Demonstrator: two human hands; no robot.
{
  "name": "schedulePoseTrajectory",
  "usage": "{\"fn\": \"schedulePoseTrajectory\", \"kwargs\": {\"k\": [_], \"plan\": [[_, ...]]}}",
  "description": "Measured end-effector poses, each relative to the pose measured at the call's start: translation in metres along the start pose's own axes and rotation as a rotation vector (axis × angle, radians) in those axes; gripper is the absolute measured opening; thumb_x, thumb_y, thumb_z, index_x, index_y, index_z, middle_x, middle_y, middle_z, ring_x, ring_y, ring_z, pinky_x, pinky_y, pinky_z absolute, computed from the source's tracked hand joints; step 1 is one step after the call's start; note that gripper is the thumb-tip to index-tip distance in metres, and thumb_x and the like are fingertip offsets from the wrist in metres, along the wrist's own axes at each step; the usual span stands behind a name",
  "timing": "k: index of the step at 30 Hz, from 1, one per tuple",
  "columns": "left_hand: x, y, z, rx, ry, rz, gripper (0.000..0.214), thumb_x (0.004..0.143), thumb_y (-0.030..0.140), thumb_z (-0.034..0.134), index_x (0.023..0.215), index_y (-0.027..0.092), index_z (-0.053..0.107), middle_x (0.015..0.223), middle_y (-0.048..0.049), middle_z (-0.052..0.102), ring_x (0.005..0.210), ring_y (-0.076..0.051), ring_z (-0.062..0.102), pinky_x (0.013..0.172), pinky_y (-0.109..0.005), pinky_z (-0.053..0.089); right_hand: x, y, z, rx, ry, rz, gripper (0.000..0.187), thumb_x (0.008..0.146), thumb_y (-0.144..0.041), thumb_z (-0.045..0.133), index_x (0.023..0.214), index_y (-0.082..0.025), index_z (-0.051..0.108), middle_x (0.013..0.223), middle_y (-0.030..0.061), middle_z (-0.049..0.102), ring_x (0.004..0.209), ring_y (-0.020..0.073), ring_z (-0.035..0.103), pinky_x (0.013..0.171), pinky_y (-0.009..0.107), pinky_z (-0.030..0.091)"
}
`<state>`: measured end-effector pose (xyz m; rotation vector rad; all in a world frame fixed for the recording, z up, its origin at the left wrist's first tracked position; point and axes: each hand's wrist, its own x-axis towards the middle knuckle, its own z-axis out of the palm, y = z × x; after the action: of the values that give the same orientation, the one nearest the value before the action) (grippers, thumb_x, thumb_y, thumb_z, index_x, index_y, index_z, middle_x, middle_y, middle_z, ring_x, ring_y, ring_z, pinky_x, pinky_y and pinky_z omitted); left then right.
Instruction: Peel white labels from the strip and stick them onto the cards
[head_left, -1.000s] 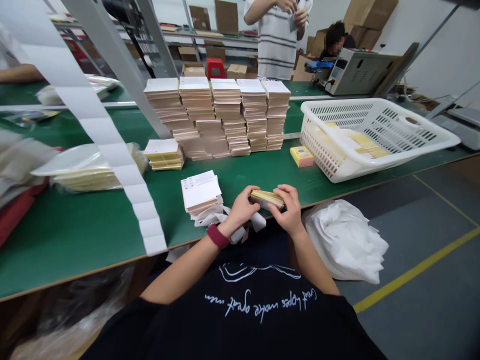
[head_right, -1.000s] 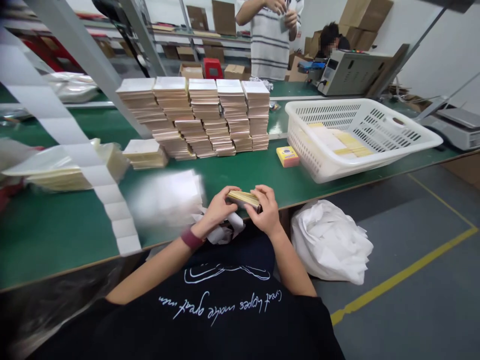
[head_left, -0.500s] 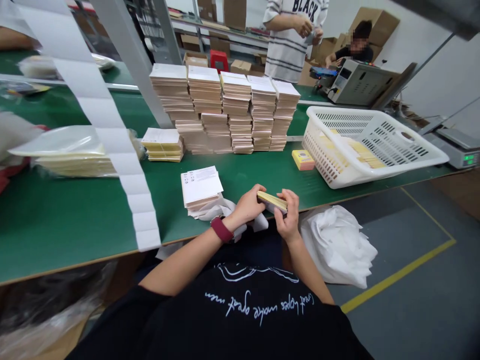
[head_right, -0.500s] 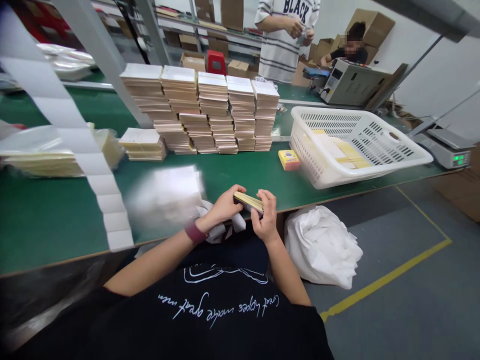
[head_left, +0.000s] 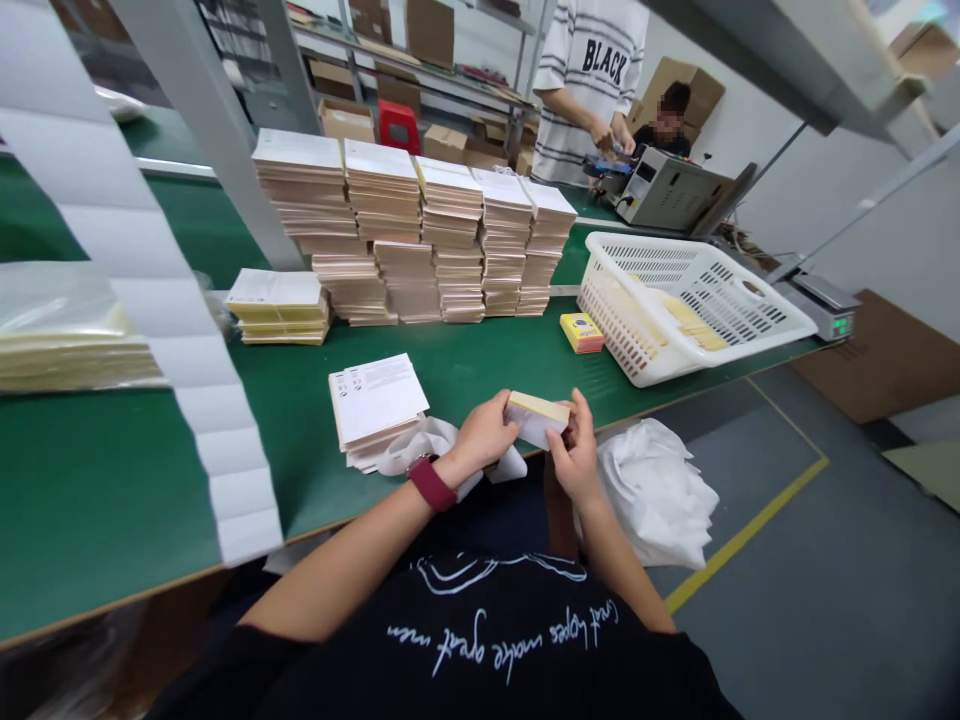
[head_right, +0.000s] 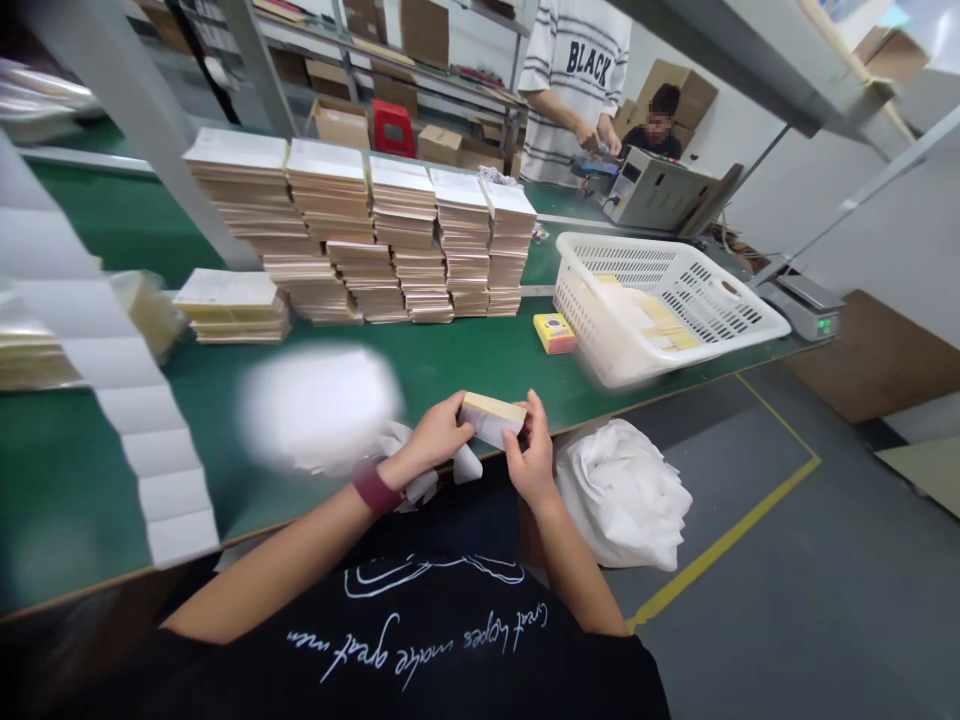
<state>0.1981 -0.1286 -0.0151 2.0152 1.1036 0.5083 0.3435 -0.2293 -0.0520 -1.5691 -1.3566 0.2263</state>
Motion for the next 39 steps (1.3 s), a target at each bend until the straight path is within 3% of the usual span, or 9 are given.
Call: {"fn": "schedulePoseTrajectory", "kwargs": {"k": [4,8,12,15,19,25,31,35,39], "plan": [[-0.004,0.000,0.001,-0.011,0.022,-0.006,0.036,0.075,0.014,0.051,0.111,0.017,0.056,0.091,-0.0048,0.067,0.073,-0.018,0.060,0.065,-0.027,0.044,0.006,-0.001,-0.001,-0.106,-0.014,0.028,0.034,0.090,-0.035,0.048,0.121,-0.022,0.051,0.113,0.0100,0.065,0.093,0.0202,0.066,0.084,0.036,0.055],[-0.006,0.000,0.004,-0.043,0.068,-0.017,0.052,0.080,0.016,0.050,0.131,0.019,0.043,0.117,-0.0070,0.066,0.084,-0.018,0.064,0.075,-0.028,0.048,0.034,0.020,-0.006,-0.243,0.224,0.058,0.034,0.091,-0.035,0.039,0.119,-0.017,0.049,0.101,0.0102,0.068,0.082,0.0174,0.068,0.072,0.030,0.056],[-0.009,0.001,0.005,-0.035,0.071,0.009,0.037,0.082,0.017,0.051,0.118,0.020,0.054,0.116,-0.0055,0.067,0.094,-0.019,0.065,0.085,-0.030,0.049,0.071,0.051,-0.034,-0.414,0.433,0.095,0.043,0.091,-0.037,0.034,0.124,-0.014,0.047,0.117,0.0195,0.061,0.106,0.0267,0.063,0.093,0.046,0.050],[-0.012,0.001,0.004,-0.010,0.055,0.043,0.024,0.082,0.018,0.051,0.103,0.020,0.061,0.108,-0.0054,0.069,0.096,-0.021,0.064,0.087,-0.031,0.048,0.094,0.062,-0.057,-0.517,0.439,0.076,0.045,0.090,-0.038,0.036,0.122,-0.011,0.053,0.115,0.0222,0.062,0.106,0.0318,0.062,0.095,0.051,0.047],[-0.014,0.001,0.005,0.018,0.036,0.080,0.019,0.082,0.018,0.050,0.093,0.021,0.064,0.102,-0.0052,0.069,0.093,-0.022,0.064,0.083,-0.032,0.047,0.132,0.059,-0.067,-0.630,0.373,0.023,0.048,0.092,-0.035,0.032,0.125,-0.007,0.053,0.116,0.0252,0.061,0.110,0.0337,0.059,0.095,0.050,0.045],[-0.017,0.001,0.004,0.042,0.028,0.112,0.019,0.082,0.017,0.048,0.088,0.022,0.065,0.096,-0.0035,0.069,0.086,-0.019,0.062,0.078,-0.028,0.045,0.193,0.060,-0.046,-0.922,-0.007,-0.137,0.043,0.091,-0.017,0.030,0.122,-0.010,0.058,0.116,0.0222,0.060,0.106,0.0285,0.055,0.095,0.044,0.042],[-0.019,0.000,0.004,0.035,0.022,0.130,0.018,0.081,0.016,0.048,0.082,0.023,0.065,0.090,-0.0025,0.068,0.082,-0.018,0.062,0.074,-0.027,0.044,0.195,0.056,-0.045,-0.951,-0.254,-0.183,0.026,0.084,-0.016,0.046,0.102,-0.014,0.065,0.111,0.0175,0.062,0.093,0.0239,0.055,0.082,0.036,0.045],[-0.020,0.000,0.006,0.022,0.021,0.140,0.018,0.081,0.017,0.047,0.082,0.023,0.064,0.090,-0.0028,0.067,0.080,-0.019,0.062,0.072,-0.028,0.043,0.194,0.046,-0.059,-0.939,-0.353,-0.159,0.043,0.081,-0.013,0.050,0.123,-0.016,0.057,0.110,0.0152,0.066,0.093,0.0242,0.058,0.081,0.035,0.047],[-0.019,0.001,0.007,-0.013,0.041,0.155,0.018,0.081,0.017,0.047,0.079,0.021,0.064,0.087,-0.0042,0.068,0.077,-0.019,0.060,0.070,-0.028,0.041,0.190,0.037,-0.068,-0.925,-0.302,-0.106,0.061,0.083,-0.015,0.048,0.143,-0.012,0.037,0.110,0.0177,0.068,0.094,0.0276,0.062,0.086,0.041,0.048]]}}
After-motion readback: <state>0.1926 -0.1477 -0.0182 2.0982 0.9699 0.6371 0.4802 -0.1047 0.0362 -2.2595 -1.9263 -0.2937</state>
